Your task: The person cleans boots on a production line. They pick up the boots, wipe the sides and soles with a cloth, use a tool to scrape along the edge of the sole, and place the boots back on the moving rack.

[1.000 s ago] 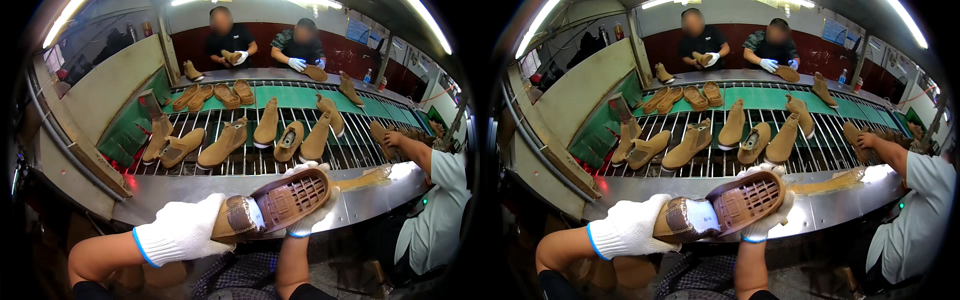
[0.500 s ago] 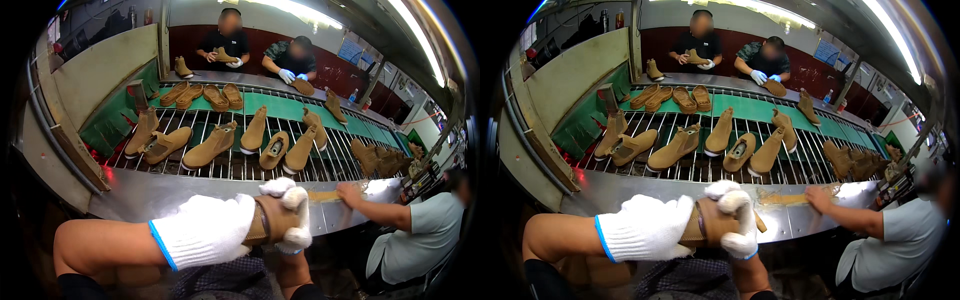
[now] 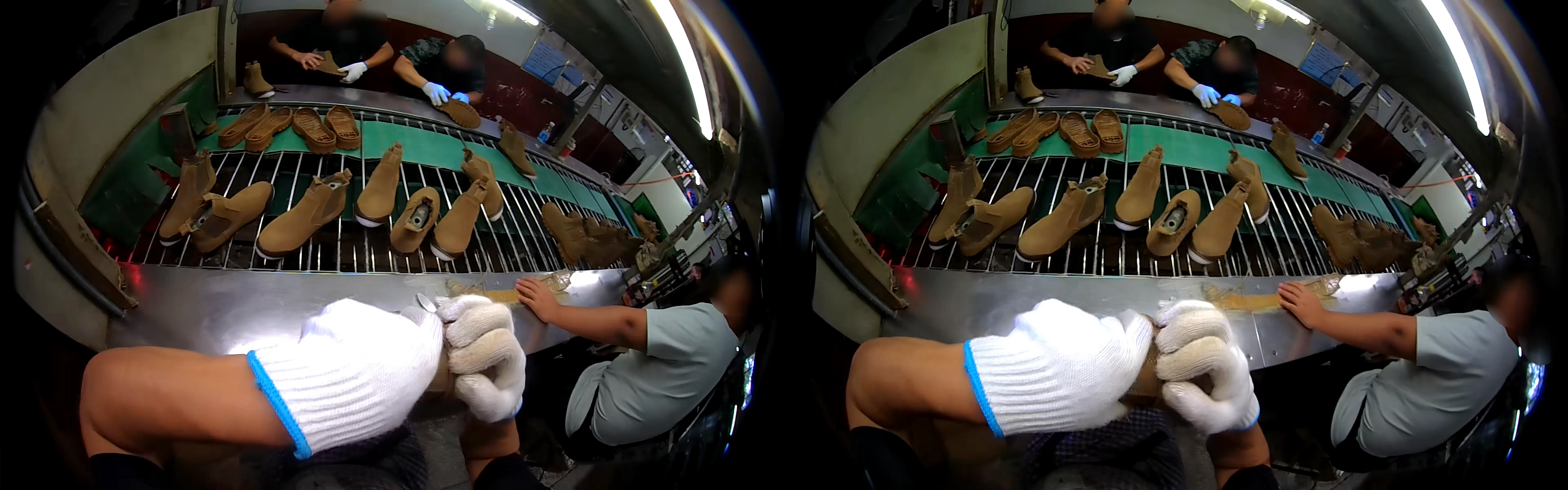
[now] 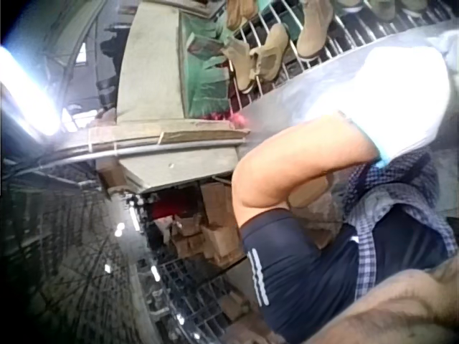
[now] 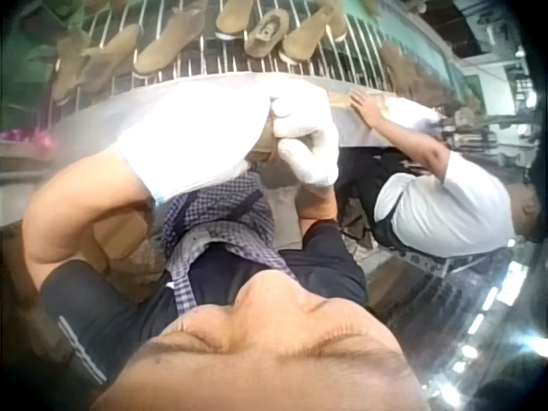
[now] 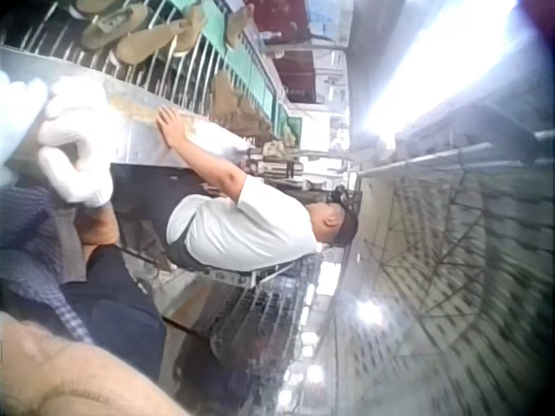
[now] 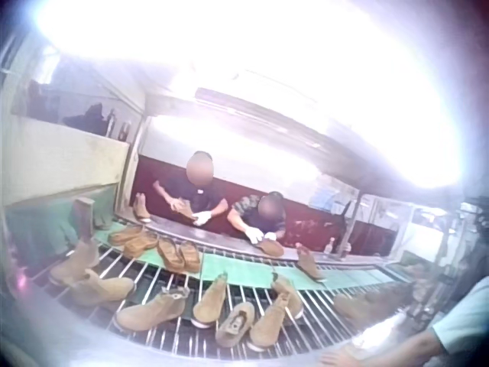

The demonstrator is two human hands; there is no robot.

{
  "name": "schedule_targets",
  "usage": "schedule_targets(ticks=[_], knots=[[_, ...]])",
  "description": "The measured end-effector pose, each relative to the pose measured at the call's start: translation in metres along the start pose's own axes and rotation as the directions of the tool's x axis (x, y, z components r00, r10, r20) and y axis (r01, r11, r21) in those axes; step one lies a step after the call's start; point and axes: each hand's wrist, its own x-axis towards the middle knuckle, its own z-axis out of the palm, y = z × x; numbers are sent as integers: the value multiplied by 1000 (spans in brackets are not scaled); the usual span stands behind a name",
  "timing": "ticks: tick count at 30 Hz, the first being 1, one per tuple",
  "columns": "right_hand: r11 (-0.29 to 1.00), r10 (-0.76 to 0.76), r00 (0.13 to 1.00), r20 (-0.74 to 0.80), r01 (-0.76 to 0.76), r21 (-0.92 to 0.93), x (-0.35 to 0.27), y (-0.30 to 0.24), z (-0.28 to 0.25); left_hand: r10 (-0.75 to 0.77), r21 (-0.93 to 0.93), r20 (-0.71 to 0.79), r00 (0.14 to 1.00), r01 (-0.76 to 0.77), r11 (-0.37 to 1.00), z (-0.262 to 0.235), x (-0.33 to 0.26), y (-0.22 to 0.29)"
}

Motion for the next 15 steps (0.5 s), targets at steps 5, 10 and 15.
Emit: schedule_targets(ticks=[5, 10, 15], knots=[[858, -9, 998, 70, 44, -512, 6, -34, -8, 175, 34, -357, 917, -174, 984, 2, -8, -1], [948, 318, 909, -269, -304, 94, -45, -27, -2, 306, 3, -776, 552, -482, 876, 50, -28, -23], [955, 282, 944, -174, -258, 149, -78, -39, 11, 208, -212, -808, 551, -601, 771, 91, -28, -8]])
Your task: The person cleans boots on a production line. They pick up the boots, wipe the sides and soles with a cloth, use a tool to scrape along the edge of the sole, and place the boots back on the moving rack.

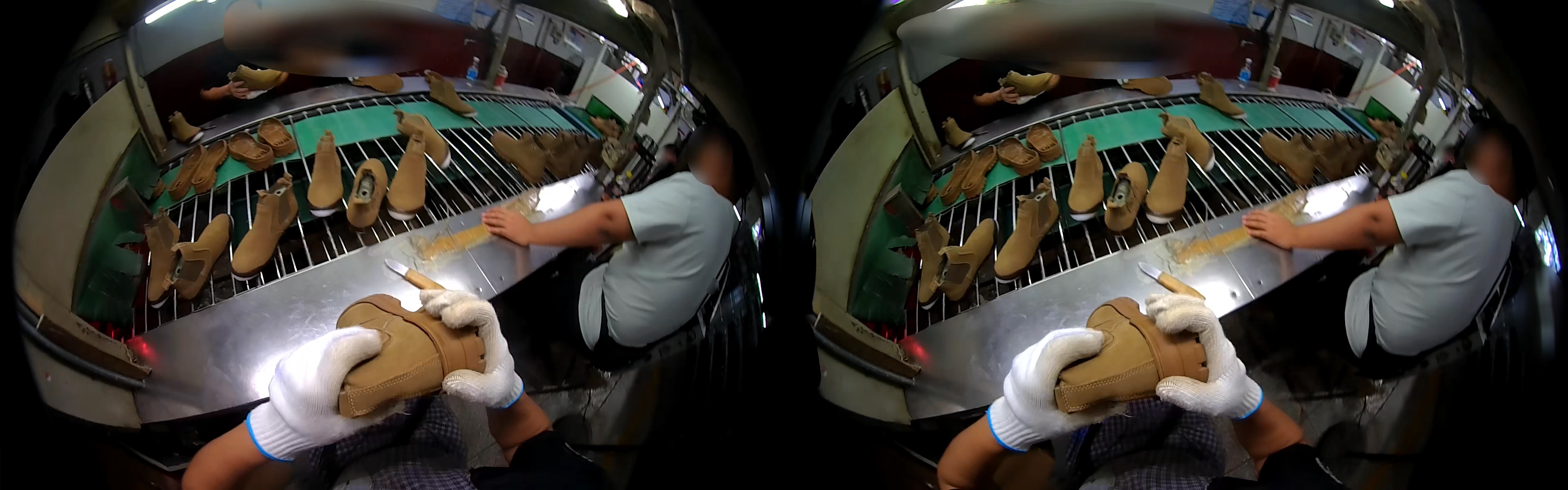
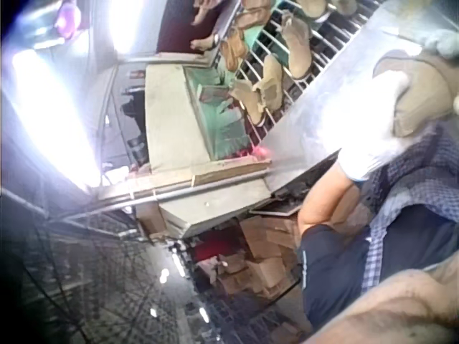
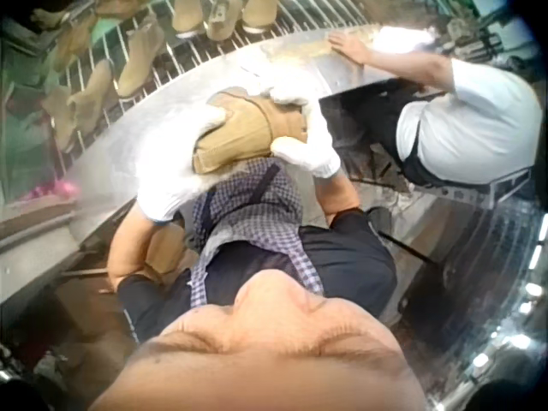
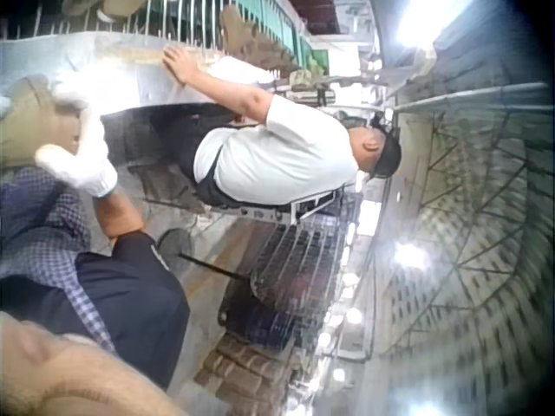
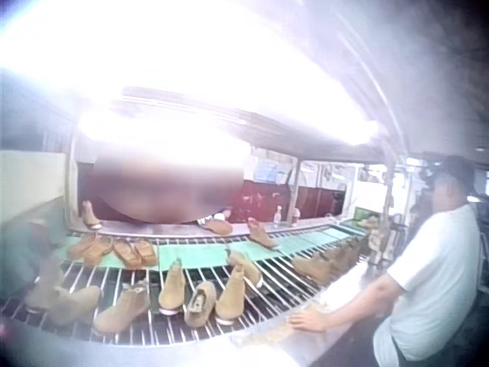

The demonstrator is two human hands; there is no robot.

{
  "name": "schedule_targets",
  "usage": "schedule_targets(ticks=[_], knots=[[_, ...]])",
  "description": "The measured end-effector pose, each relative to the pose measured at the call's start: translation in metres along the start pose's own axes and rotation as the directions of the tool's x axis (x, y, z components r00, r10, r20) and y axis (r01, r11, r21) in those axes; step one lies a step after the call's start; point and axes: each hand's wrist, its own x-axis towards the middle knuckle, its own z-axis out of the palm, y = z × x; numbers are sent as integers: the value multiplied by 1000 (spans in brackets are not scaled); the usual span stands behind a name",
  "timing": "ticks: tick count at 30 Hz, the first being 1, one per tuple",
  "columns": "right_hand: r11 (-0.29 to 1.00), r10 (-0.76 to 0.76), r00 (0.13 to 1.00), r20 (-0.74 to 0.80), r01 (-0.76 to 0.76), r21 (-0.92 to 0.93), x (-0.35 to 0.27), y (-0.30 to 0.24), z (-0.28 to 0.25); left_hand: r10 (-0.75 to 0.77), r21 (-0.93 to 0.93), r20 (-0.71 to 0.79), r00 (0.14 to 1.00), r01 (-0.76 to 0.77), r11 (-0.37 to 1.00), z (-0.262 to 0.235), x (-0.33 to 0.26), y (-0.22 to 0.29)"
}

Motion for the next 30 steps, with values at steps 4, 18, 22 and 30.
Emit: schedule_targets(ticks=[4, 18, 22, 30], knots=[[996, 93, 990, -108, -91, 23, -27, -15, 7, 76, -9, -22, 997, -77, 997, 20, -7, 11], [819, 535, 762, -364, -574, 1, -94, -47, 13, 314, 198, 92, 945, -327, 924, 82, -41, 36], [772, 576, 733, -361, -633, -56, -103, -46, 20, 326, 192, 108, 939, -342, 920, 88, -49, 41], [741, 553, 769, -319, -630, -233, -119, -52, 31, 319, 147, 164, 934, -343, 928, 84, -70, 41]])
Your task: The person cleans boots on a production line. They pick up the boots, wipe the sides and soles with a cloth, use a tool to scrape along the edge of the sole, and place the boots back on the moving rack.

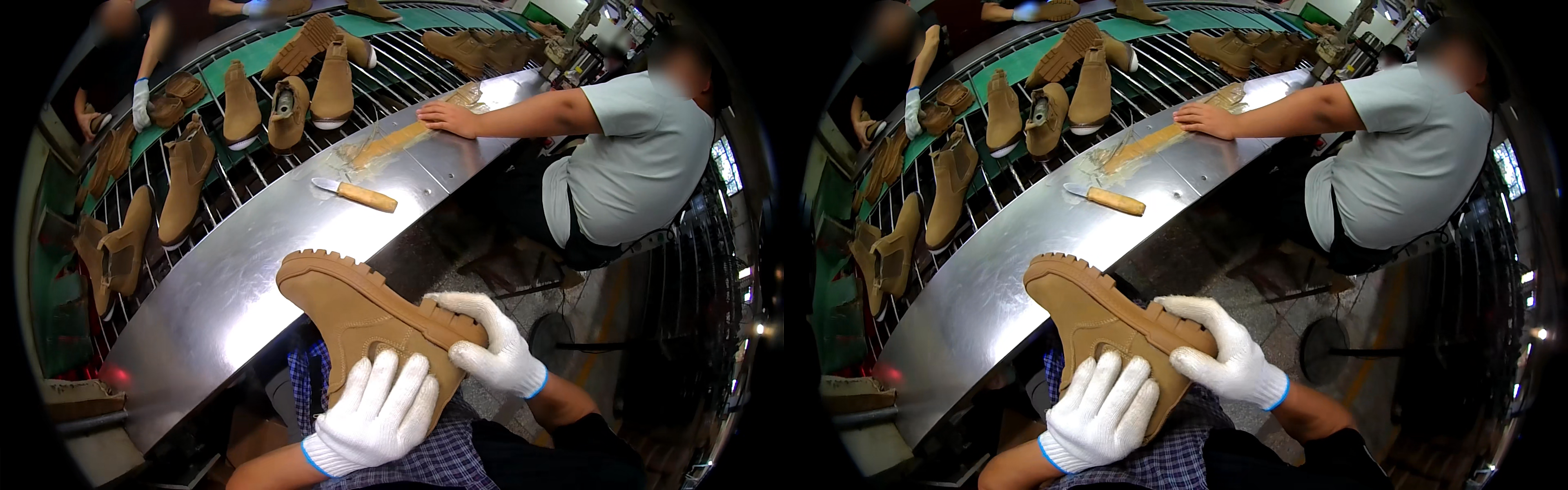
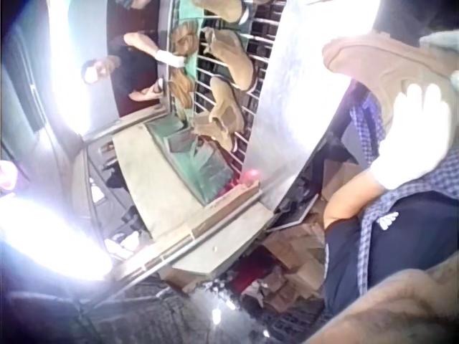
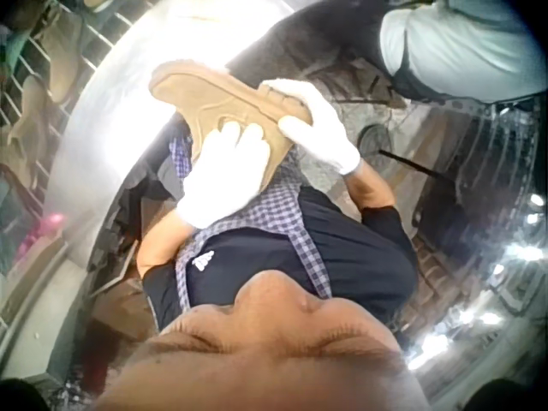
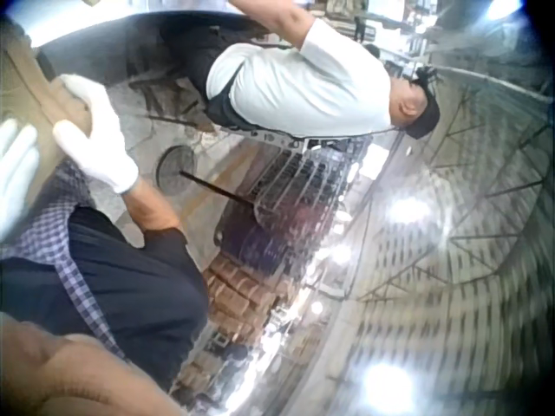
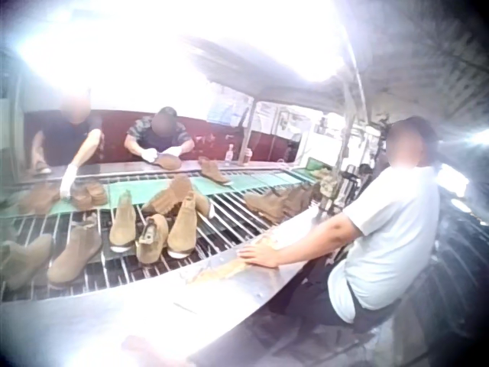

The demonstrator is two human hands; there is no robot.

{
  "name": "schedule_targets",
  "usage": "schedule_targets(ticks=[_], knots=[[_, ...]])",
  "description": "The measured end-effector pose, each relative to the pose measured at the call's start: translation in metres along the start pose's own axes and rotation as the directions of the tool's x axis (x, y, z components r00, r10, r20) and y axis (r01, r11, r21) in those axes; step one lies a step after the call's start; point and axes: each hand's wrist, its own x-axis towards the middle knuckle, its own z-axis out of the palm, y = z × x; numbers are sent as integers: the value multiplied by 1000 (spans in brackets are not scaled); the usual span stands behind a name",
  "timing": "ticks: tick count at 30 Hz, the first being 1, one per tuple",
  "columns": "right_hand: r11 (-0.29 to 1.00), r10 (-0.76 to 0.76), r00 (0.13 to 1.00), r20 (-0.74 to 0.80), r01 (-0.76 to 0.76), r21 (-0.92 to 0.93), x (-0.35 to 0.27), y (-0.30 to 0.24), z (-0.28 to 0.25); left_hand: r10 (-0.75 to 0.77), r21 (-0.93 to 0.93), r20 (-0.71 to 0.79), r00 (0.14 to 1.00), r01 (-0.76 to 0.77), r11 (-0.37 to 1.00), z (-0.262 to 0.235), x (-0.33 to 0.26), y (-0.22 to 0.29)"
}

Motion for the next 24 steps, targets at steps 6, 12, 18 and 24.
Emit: schedule_targets(ticks=[6, 12, 18, 24], knots=[[977, 200, 979, 36, -197, -82, 6, 14, 8, -44, 13, 44, 998, 44, 999, 9, -25, 5], [974, 27, 991, 129, 3, -228, 8, 15, 11, -18, 17, 119, 993, 16, 1000, -1, -30, 3], [901, 67, 983, 172, 14, -433, 7, 14, 7, 70, 2, 206, 976, -72, 997, -1, -16, 2], [838, 293, 945, 146, -180, -515, -6, 25, 9, 120, 53, 246, 962, -137, 989, 14, -18, 11]])
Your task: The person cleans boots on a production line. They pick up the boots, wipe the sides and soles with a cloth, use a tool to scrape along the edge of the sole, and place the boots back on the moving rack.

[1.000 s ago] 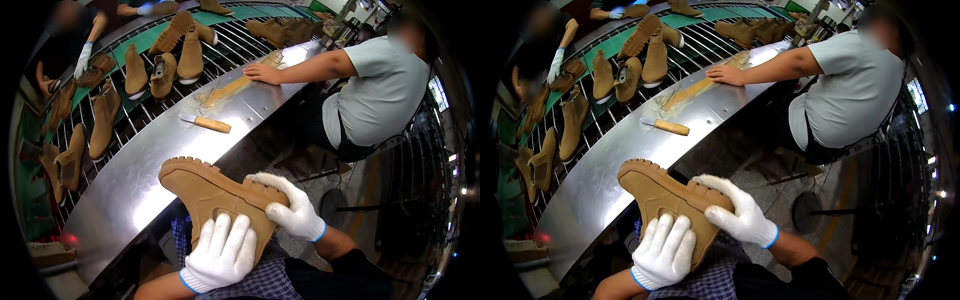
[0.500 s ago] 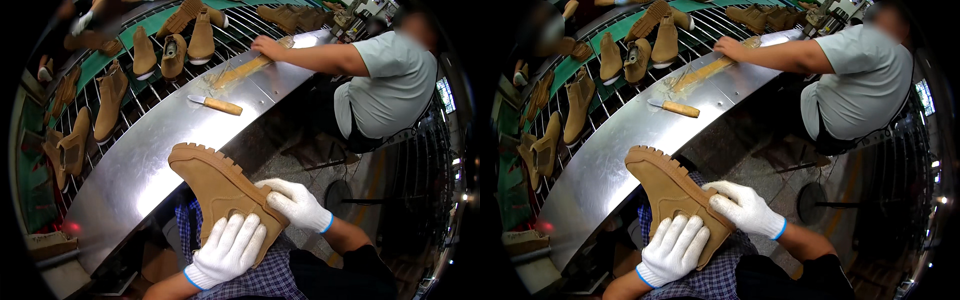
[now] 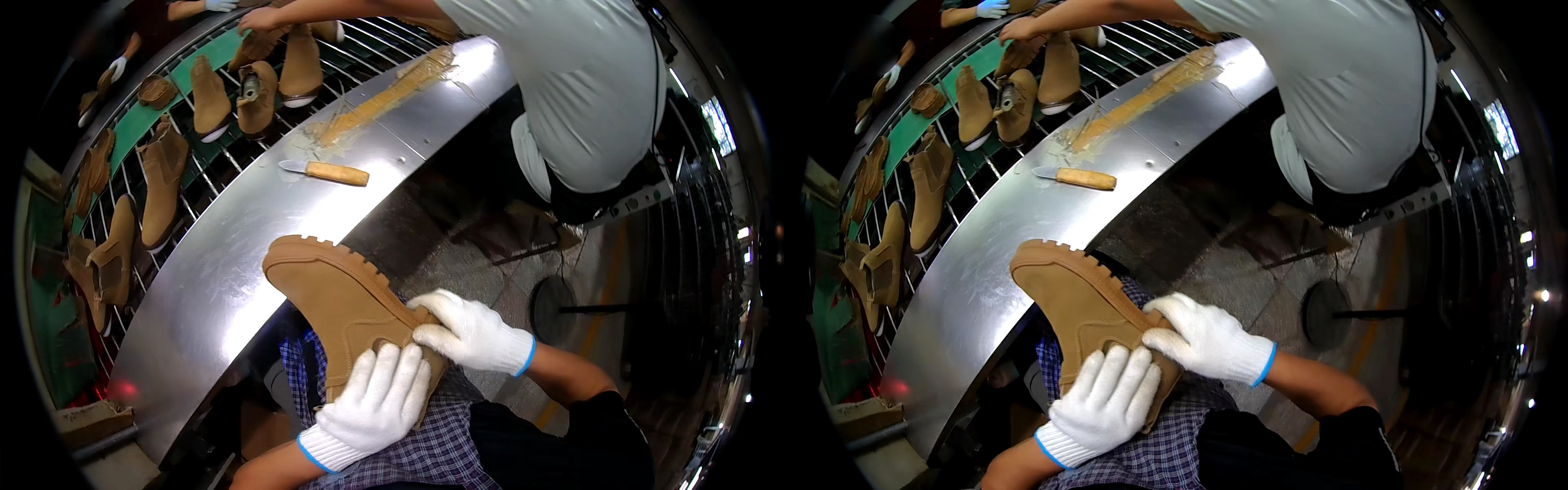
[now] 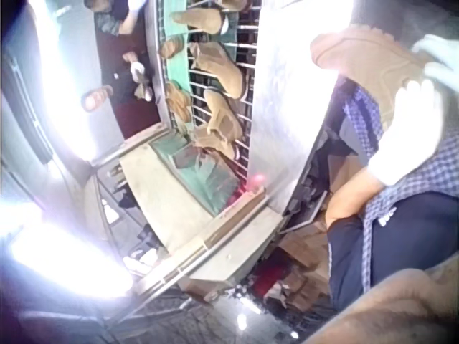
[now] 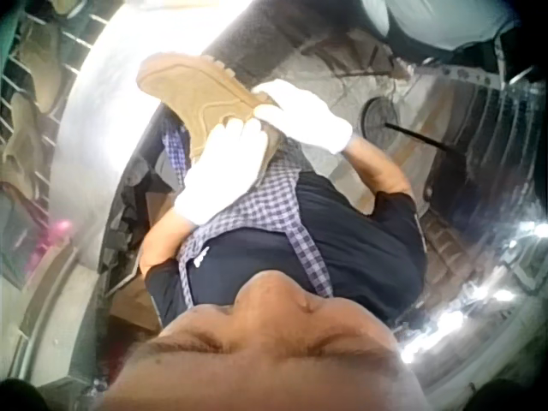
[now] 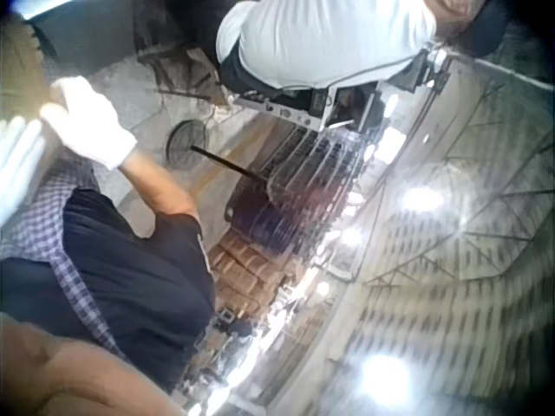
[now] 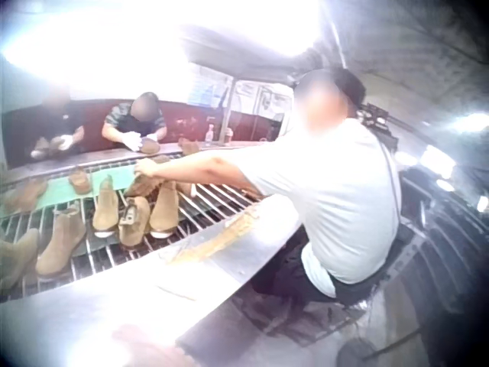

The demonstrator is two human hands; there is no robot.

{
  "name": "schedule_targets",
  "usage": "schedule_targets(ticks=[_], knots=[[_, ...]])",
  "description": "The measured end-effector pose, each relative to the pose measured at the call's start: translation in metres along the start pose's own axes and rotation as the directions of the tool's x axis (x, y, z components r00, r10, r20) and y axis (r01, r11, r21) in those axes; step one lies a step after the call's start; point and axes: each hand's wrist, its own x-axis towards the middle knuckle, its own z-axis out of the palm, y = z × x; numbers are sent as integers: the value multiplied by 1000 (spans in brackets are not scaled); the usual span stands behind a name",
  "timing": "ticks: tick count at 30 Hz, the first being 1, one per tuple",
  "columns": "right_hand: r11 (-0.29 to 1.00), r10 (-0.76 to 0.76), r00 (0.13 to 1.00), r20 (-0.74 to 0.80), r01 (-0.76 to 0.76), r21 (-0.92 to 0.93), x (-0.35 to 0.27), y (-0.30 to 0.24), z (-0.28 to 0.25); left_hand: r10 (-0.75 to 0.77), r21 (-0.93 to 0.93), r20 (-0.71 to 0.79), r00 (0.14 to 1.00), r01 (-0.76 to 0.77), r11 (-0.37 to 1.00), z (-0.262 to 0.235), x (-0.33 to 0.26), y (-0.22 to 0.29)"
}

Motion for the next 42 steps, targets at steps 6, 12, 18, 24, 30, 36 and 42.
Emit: schedule_targets(ticks=[6, 12, 18, 24, 30, 36, 42], knots=[[932, -178, 984, 24, 161, 325, -12, -1, -16, -140, -102, -69, 988, 132, 986, -28, -5, -11], [967, -164, 985, -61, 172, 187, -26, -4, 10, -86, -91, -57, 995, 81, 993, -19, -20, -3], [988, 14, 999, -44, -7, 153, -7, -4, 27, 21, -26, -27, 999, -22, 999, -3, -40, 0], [965, 27, 993, 114, -56, 258, 26, -19, 22, 57, -119, -5, 998, -57, 991, -10, -75, -9], [970, -92, 994, 54, 77, 232, 83, -34, 6, 79, -89, -46, 996, -83, 993, -2, -77, -9], [935, 6, 980, 198, -76, 347, 120, -31, 25, 111, -50, 13, 994, -111, 993, 3, -73, -7], [980, -44, 950, 309, -19, 197, 129, -37, 7, 160, 31, 70, 985, -163, 986, 13, -68, -1]])
